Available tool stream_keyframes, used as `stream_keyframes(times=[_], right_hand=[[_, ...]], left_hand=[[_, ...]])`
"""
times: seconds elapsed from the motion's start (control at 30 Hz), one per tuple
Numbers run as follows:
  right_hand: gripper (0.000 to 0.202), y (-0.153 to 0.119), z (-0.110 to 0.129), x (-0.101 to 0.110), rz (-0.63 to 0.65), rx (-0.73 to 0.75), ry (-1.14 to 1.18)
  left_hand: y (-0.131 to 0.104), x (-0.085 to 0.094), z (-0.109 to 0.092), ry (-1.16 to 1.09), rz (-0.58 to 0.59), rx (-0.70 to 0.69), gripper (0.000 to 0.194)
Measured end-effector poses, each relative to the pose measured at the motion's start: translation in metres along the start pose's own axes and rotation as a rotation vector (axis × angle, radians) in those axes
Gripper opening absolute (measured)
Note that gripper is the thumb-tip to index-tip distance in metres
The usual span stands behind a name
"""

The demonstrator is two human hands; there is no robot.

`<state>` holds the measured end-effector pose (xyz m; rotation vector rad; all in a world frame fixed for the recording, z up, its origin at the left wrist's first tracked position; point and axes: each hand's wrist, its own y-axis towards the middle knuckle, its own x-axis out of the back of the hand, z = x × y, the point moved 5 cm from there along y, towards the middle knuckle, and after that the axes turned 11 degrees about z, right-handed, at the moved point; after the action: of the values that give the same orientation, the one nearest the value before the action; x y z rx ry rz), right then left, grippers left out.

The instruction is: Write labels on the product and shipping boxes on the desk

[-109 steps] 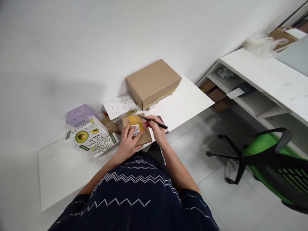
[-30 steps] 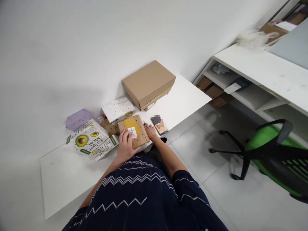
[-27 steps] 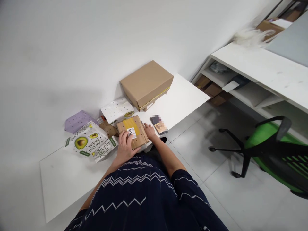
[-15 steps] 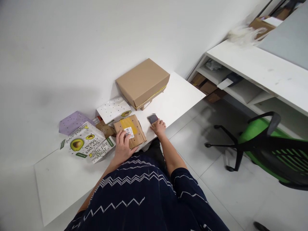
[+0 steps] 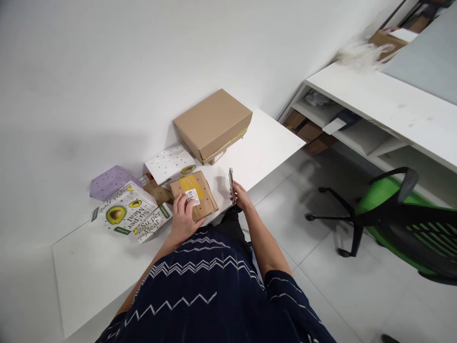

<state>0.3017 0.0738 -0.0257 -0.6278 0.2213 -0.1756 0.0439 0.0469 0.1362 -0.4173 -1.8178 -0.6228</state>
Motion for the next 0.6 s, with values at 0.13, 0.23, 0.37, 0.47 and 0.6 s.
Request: stream_keyframes(times=[0.13, 0.23, 0.37, 0.47, 0.6], right_hand=[[0.052, -0.033, 0.015, -0.008, 0.184, 0.084, 0.300], [0.058, -0.058, 0.042, -0.017, 0.300, 0.167, 0.416], [0.065, -0.094, 0.086, -0.037, 0.419, 0.278, 0.429], [0.072, -0.118, 0.110, -0.058, 0.479, 0.319, 0.368], [0.080, -0.137, 0.111, -0.103, 0.654, 0.128, 0.339]], left_hand=[[0.001, 0.002, -0.001, -0.001, 0.010, -0.008, 0.066], [0.000, 0.002, 0.000, 0.003, 0.007, -0.010, 0.065], [0.000, 0.000, -0.001, 0.020, 0.003, -0.013, 0.066], [-0.001, 0.000, -0.003, 0.024, 0.024, 0.000, 0.068], [-0.005, -0.005, -0.004, 0.016, 0.051, 0.018, 0.066]])
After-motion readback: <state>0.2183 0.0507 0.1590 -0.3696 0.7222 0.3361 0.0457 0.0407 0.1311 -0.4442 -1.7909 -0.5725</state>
